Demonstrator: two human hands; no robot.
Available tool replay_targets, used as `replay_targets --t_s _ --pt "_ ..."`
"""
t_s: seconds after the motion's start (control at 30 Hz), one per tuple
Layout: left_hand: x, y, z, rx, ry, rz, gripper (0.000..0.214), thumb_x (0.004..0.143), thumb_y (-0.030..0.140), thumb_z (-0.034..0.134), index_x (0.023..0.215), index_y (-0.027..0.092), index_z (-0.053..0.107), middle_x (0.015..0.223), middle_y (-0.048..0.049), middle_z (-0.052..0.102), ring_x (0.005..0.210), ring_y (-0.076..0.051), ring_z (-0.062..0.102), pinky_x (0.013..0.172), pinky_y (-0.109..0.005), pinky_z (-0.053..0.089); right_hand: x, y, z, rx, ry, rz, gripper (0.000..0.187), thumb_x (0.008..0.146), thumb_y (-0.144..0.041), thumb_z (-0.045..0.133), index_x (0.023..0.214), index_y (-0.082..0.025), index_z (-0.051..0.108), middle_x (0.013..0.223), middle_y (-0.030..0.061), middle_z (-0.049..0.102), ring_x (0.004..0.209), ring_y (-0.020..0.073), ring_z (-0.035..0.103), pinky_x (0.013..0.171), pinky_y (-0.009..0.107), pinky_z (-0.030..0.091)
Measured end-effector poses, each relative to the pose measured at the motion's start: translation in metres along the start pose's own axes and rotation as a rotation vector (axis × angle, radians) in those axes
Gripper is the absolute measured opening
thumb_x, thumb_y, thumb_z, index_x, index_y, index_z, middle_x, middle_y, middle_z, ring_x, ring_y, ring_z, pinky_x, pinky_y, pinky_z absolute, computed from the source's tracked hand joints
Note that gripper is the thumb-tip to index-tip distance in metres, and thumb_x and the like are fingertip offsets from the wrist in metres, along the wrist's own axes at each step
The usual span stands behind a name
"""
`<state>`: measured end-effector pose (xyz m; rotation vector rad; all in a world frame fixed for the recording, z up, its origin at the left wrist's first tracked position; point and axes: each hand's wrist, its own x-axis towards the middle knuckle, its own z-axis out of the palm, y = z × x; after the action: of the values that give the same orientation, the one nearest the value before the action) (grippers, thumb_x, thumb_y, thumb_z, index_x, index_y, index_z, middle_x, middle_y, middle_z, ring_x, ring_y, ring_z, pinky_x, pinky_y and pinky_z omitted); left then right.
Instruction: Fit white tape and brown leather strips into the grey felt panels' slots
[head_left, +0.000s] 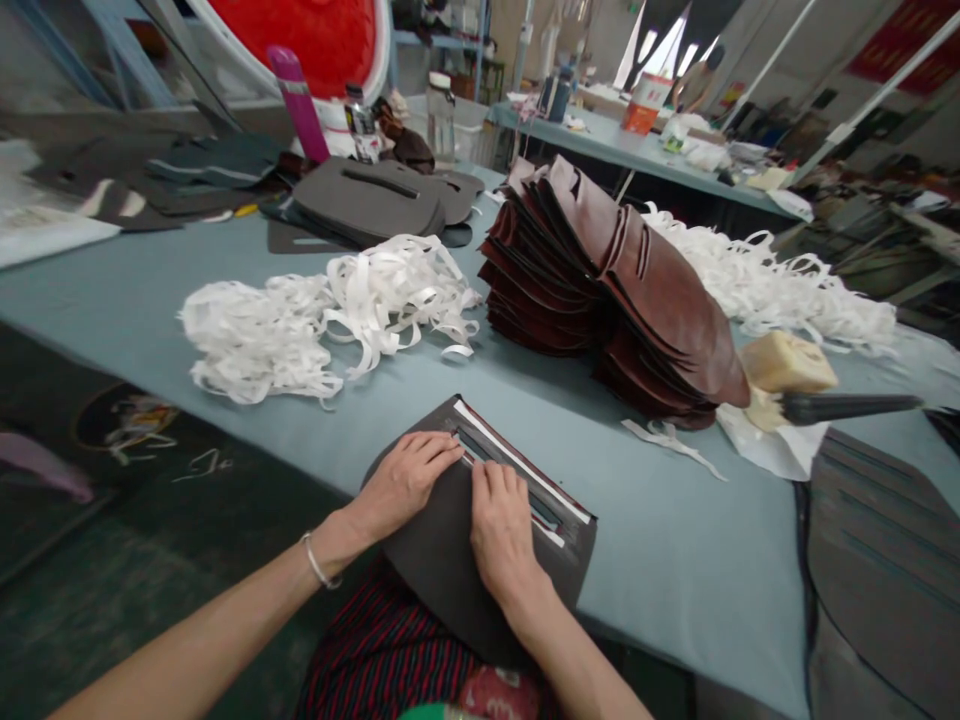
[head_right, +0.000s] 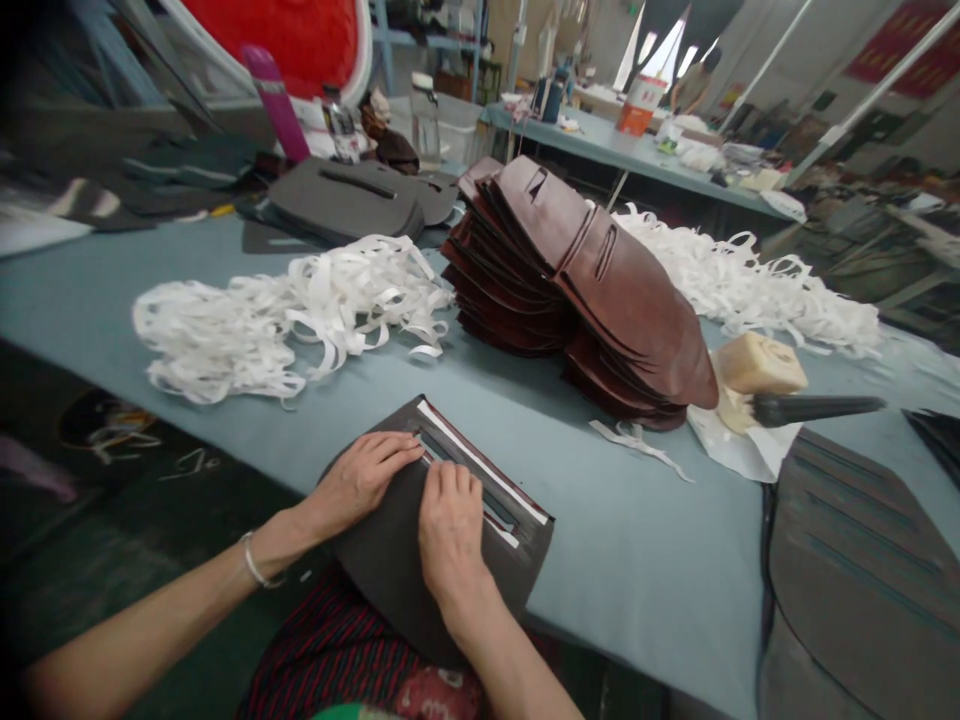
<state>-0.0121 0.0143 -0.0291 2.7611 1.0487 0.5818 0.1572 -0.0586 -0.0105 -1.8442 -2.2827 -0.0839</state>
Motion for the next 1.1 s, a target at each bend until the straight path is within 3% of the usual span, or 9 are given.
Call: replay_targets --t_s 0.13,0.37,0.47,0.6,0.77,0.97,1.1 --pt "-0.001 -0.001 0.004 0.012 0.008 0.003 0.034 0.090 0.013 0.044 0.120 0.019 0.057 0.122 -0.0086 0.060 0.114 -0.022 0.052 0.096 -0.041 0.044 0.004 -0.008 0.005 -0.097 0.003 0.010 0.026 0.086 -0.008 0.046 0.109 -0.006 0.059 0.097 0.0142 0.057 0.086 0.0249 0.048 0.074 0.040 0.045" --pt "-0.002 -0.006 0.010 0.017 0.026 0.017 0.035 0.089 0.012 0.042 0.119 0.021 0.058 0.122 -0.0083 0.060 0.116 -0.022 0.052 0.096 -0.043 0.045 -0.083 0.052 -0.015 -0.063 0.084 -0.022 0.034 0.088 -0.005 0.039 0.117 -0.007 0.057 0.103 0.0168 0.058 0.096 0.0265 0.048 0.081 0.043 0.045" --pt "-0.001 -0.002 0.008 0.015 0.032 0.008 0.033 0.091 0.014 0.041 0.117 0.020 0.059 0.121 -0.0081 0.061 0.115 -0.021 0.053 0.096 -0.042 0.045 -0.103 0.065 -0.016 0.010 0.103 -0.017 0.033 0.089 -0.007 0.039 0.116 -0.007 0.058 0.105 0.0164 0.058 0.100 0.0262 0.048 0.084 0.044 0.044" --pt "0.000 0.035 0.008 0.032 0.031 -0.047 0.031 0.092 0.020 0.045 0.120 0.017 0.056 0.122 -0.0101 0.060 0.120 -0.024 0.049 0.100 -0.045 0.042 -0.106 0.066 -0.006 0.141 0.190 0.065 0.030 0.091 -0.009 0.040 0.115 -0.010 0.058 0.108 0.0144 0.057 0.103 0.0245 0.047 0.086 0.041 0.043" --pt "-0.005 0.095 0.016 -0.027 -0.042 0.007 0.038 0.091 0.023 0.047 0.129 0.017 0.050 0.128 -0.0102 0.055 0.126 -0.024 0.044 0.106 -0.045 0.038 -0.110 0.068 0.006 0.261 0.307 0.100 0.029 0.093 -0.010 0.038 0.114 -0.014 0.058 0.108 0.0113 0.059 0.104 0.0218 0.048 0.088 0.040 0.042" --pt "-0.005 0.110 0.013 0.013 -0.111 0.021 0.044 0.090 0.031 0.051 0.133 0.023 0.046 0.132 -0.0109 0.049 0.128 -0.029 0.040 0.105 -0.051 0.038 -0.112 0.071 0.006 0.293 0.320 0.086 0.027 0.093 -0.010 0.038 0.112 -0.014 0.058 0.106 0.0107 0.061 0.102 0.0217 0.049 0.087 0.040 0.041" --pt "0.000 0.122 0.018 0.052 -0.086 -0.048 0.040 0.090 0.034 0.051 0.128 0.021 0.051 0.129 -0.0121 0.052 0.125 -0.031 0.042 0.104 -0.053 0.037 -0.111 0.070 0.003 0.291 0.296 0.079 0.025 0.093 -0.011 0.039 0.109 -0.014 0.059 0.105 0.0104 0.062 0.099 0.0217 0.049 0.086 0.040 0.040"
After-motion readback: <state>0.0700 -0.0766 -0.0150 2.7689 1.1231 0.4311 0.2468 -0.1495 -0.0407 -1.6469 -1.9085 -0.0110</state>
